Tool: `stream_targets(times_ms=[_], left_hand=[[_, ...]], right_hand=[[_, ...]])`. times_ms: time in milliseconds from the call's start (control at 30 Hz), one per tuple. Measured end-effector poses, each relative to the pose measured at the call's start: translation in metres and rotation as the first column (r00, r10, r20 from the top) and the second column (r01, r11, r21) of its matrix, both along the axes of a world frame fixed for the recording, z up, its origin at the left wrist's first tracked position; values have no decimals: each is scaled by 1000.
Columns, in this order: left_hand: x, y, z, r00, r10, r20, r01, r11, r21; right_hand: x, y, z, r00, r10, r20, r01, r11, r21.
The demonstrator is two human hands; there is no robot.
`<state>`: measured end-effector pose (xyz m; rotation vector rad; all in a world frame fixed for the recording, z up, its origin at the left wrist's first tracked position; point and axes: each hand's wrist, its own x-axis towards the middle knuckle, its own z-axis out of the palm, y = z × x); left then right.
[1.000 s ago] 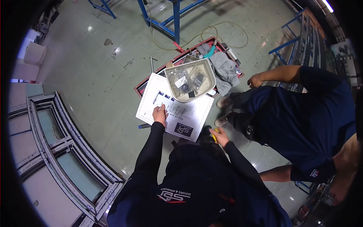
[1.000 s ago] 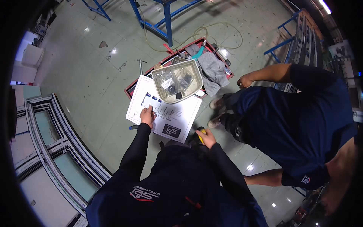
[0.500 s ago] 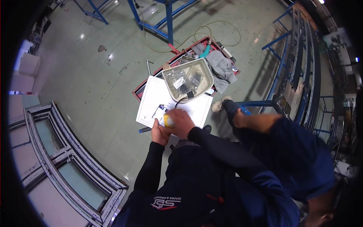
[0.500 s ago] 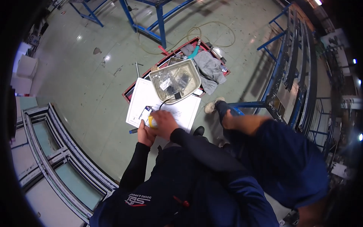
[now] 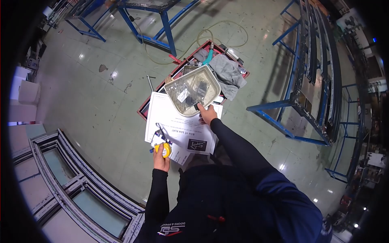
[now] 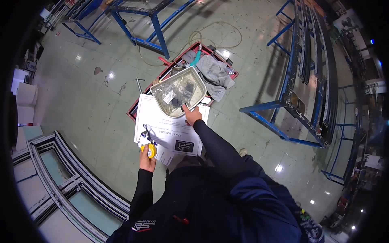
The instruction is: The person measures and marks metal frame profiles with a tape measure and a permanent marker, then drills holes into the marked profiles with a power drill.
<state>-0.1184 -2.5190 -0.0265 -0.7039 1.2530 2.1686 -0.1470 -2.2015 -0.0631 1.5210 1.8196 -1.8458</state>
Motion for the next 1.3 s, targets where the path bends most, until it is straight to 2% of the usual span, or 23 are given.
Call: stream_targets(times_ms=[33,100,133,200,233,267,300,367,433,467,533,567,700,767,833,933,967,1100,1167,1200,1300], left_hand=[[1,-9,1,1000,14,20,-14,1000,-20],[6,-23,4,999,33,35,-30,996,-82],[6,-31,3,999,25,34,-23,997,-69],[13,-49,-5,998,38,44,-36,998,-42],[15,-52,-9,994,101,39,-100,995,-26],[16,-54,-11,987,147,60,-148,989,14],[17,-54,-13,978,191,79,-195,979,55],[18,-61,-37,956,268,118,-277,958,71],[18,-62,-58,949,289,122,-297,953,53],[18,-60,-65,948,282,144,-289,957,27],[18,-56,-83,941,300,156,-298,954,-32],[18,-53,-93,939,306,160,-300,952,-62],[7,-48,-123,941,307,139,-320,944,76],[-8,-42,-139,923,368,114,-376,925,53],[-19,-35,-131,939,338,65,-335,941,-47],[-25,-30,-95,953,299,51,-298,954,-12],[-26,-30,-93,956,289,57,-289,957,7],[-27,-29,-81,961,234,144,-239,971,19],[-28,-20,-79,958,268,104,-258,961,-96],[-29,-3,-47,941,331,77,-308,926,-219],[-19,25,3,921,351,-168,-389,848,-360]], right_hand=[[-6,4,-6,999,8,-49,-11,998,-68],[-16,6,-38,985,-99,-141,82,989,-119],[-22,10,-27,997,-53,-62,49,996,-69],[-9,14,-12,996,-18,-86,25,996,85],[10,21,4,988,12,-155,4,994,107],[36,32,28,967,80,-241,-60,994,87],[57,42,43,989,43,-144,-34,998,59],[108,56,92,975,-18,-223,-3,996,-91],[160,67,119,981,-75,-178,60,994,-86],[186,73,127,994,-71,-81,66,996,-65],[237,73,124,986,-167,-26,167,986,6],[258,71,120,974,-225,3,225,974,25],[334,58,76,861,-492,130,483,870,96],[364,54,55,808,-562,177,565,824,37],[395,55,29,746,-640,185,654,757,-14],[418,56,22,699,-672,245,699,715,-31],[425,56,19,676,-707,208,728,684,-43],[438,66,16,689,-676,262,706,708,-27],[435,73,17,707,-649,281,685,728,-40],[432,78,19,721,-631,287,668,742,-48],[416,86,30,758,-591,276,628,775,-67]])
